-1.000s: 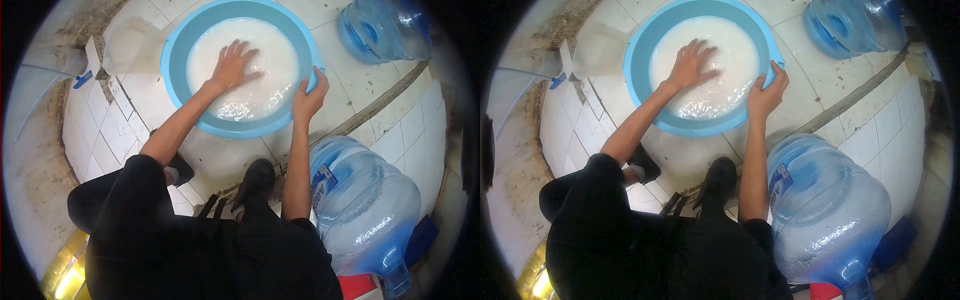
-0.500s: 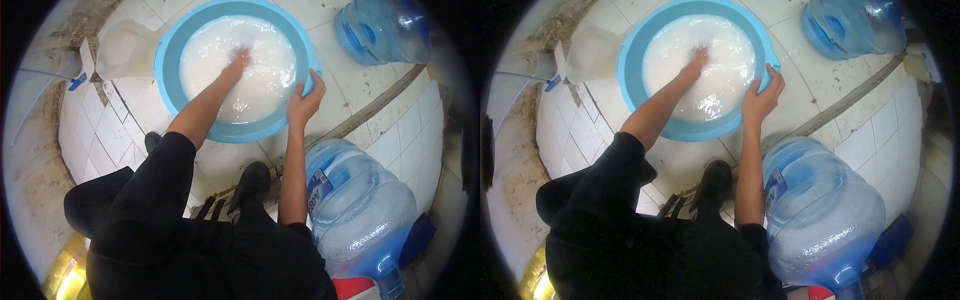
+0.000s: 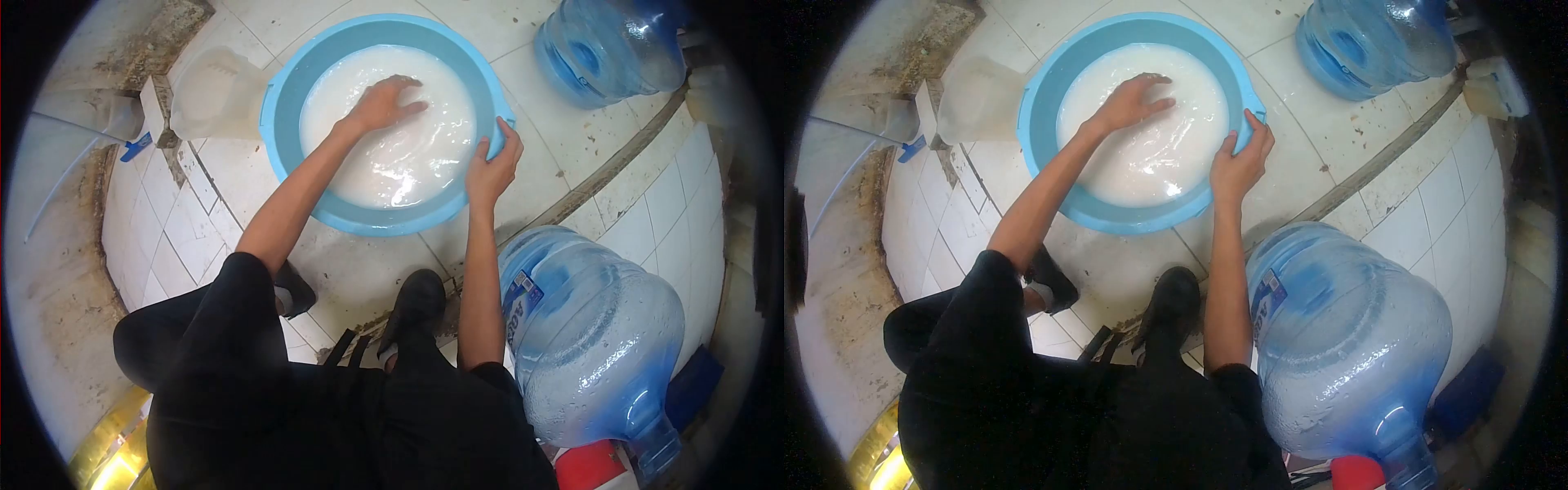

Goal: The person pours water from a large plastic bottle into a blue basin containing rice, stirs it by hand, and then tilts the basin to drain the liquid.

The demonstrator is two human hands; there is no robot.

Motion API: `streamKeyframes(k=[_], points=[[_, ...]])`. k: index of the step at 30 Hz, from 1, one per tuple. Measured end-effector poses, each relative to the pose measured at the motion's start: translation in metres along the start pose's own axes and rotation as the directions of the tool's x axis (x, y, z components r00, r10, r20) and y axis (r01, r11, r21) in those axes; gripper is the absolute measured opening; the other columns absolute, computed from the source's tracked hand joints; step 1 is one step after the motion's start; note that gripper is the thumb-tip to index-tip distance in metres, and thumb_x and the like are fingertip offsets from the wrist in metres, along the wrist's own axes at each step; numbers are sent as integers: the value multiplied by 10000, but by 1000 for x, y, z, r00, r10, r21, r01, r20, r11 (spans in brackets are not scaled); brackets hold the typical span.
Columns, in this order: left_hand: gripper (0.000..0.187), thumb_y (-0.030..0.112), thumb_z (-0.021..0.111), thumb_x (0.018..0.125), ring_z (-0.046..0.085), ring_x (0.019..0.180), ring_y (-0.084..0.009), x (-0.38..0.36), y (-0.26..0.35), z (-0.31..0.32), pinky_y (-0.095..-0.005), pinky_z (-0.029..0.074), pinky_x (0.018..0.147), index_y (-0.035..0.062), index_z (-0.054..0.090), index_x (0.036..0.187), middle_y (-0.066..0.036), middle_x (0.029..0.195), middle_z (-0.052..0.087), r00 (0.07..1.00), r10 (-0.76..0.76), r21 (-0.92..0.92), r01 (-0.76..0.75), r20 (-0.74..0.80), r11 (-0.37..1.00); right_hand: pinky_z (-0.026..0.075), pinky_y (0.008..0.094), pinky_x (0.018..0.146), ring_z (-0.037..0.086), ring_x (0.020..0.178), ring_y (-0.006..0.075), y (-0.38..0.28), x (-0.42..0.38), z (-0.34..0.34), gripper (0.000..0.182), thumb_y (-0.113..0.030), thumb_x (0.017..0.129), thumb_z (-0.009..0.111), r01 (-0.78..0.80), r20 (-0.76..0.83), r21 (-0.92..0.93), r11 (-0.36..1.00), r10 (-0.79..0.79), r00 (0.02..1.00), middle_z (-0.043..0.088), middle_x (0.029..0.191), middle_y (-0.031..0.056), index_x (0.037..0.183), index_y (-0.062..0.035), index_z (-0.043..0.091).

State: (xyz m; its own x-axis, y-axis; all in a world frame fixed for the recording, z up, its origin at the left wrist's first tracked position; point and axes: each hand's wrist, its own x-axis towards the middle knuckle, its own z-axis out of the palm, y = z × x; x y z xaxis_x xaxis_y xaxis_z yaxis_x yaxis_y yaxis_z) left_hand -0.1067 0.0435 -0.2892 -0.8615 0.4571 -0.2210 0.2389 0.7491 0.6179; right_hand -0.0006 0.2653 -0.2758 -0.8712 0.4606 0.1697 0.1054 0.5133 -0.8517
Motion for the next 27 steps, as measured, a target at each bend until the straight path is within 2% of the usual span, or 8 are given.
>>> streamKeyframes(k=[4, 6, 15, 18, 22, 24, 25, 27], points=[[668, 588, 366, 1023, 355, 1443, -394, 17, 11, 12, -602, 300, 1165, 136, 388, 1515, -187, 1579, 357, 988, -108, -866, 147, 108, 479, 468, 478, 994, 551, 1222, 385, 1, -1, 0, 421, -28, 878, 594, 2, -3, 13, 1000, -2, 1000, 533, 1305, 147, 1287, -123, 572], [649, 568, 229, 1051, 371, 1428, -392, 24, 8, 41, -588, 281, 1185, 134, 382, 1510, -186, 1562, 380, 995, -102, -786, -55, 11, -616, 463, 477, 1000, 546, 1229, 383, 1, 0, 1, 419, -22, 873, 598, -15, -3, 35, 999, 15, 1000, 536, 1301, 148, 1280, -118, 578], [615, 563, 287, 1044, 349, 1434, -389, 42, 6, 88, -593, 264, 1179, 137, 382, 1477, -202, 1528, 399, 967, -80, -513, -197, -241, -836, 429, 452, 1048, 547, 1233, 371, 5, 1, 2, 421, -32, 875, 617, 12, -15, 49, 999, -11, 1000, 569, 1289, 143, 1290, -99, 583], [620, 524, 295, 1053, 341, 1446, -403, 27, 28, 55, -582, 278, 1191, 88, 378, 1486, -219, 1548, 374, 972, -217, -833, -195, -92, -519, 429, 452, 1048, 544, 1237, 376, 4, 0, 2, 422, -24, 874, 620, -11, -12, 66, 998, 12, 1000, 564, 1290, 150, 1288, -99, 587], [580, 476, 355, 1057, 445, 1375, -393, 24, 24, 43, -538, 344, 1158, 57, 413, 1453, -227, 1464, 480, 957, -248, -832, -255, -147, -492, 450, 467, 1016, 551, 1214, 381, 3, 0, 2, 416, -14, 860, 605, -5, -11, 48, 999, 6, 1000, 551, 1278, 145, 1265, -102, 584], [462, 393, 457, 1047, 538, 1277, -393, 29, 19, 46, -507, 397, 1112, 71, 523, 1371, -190, 1366, 585, 816, -356, -857, -295, -456, 422, 454, 470, 1012, 557, 1208, 382, 3, 0, 2, 415, -18, 859, 609, -1, -21, 33, 999, 2, 1000, 553, 1277, 143, 1264, -108, 586], [462, 393, 457, 1047, 538, 1277, -393, 23, 20, 52, -507, 397, 1112, 71, 523, 1371, -190, 1366, 585, 817, -365, -863, -284, -446, 418, 454, 470, 1012, 557, 1208, 382, 5, -1, 1, 415, -18, 859, 609, -10, -12, 26, 1000, 11, 1000, 553, 1277, 143, 1264, -108, 586], [309, 269, 573, 1000, 577, 1218, -381, 15, 20, 58, -496, 420, 1076, 87, 638, 1241, -143, 1300, 641, 700, -4, -226, -225, -715, 948, 458, 476, 1005, 558, 1209, 380, 6, 1, 3, 415, -21, 861, 612, 12, -25, 25, 1000, -11, 1000, 556, 1273, 136, 1265, -114, 586]])
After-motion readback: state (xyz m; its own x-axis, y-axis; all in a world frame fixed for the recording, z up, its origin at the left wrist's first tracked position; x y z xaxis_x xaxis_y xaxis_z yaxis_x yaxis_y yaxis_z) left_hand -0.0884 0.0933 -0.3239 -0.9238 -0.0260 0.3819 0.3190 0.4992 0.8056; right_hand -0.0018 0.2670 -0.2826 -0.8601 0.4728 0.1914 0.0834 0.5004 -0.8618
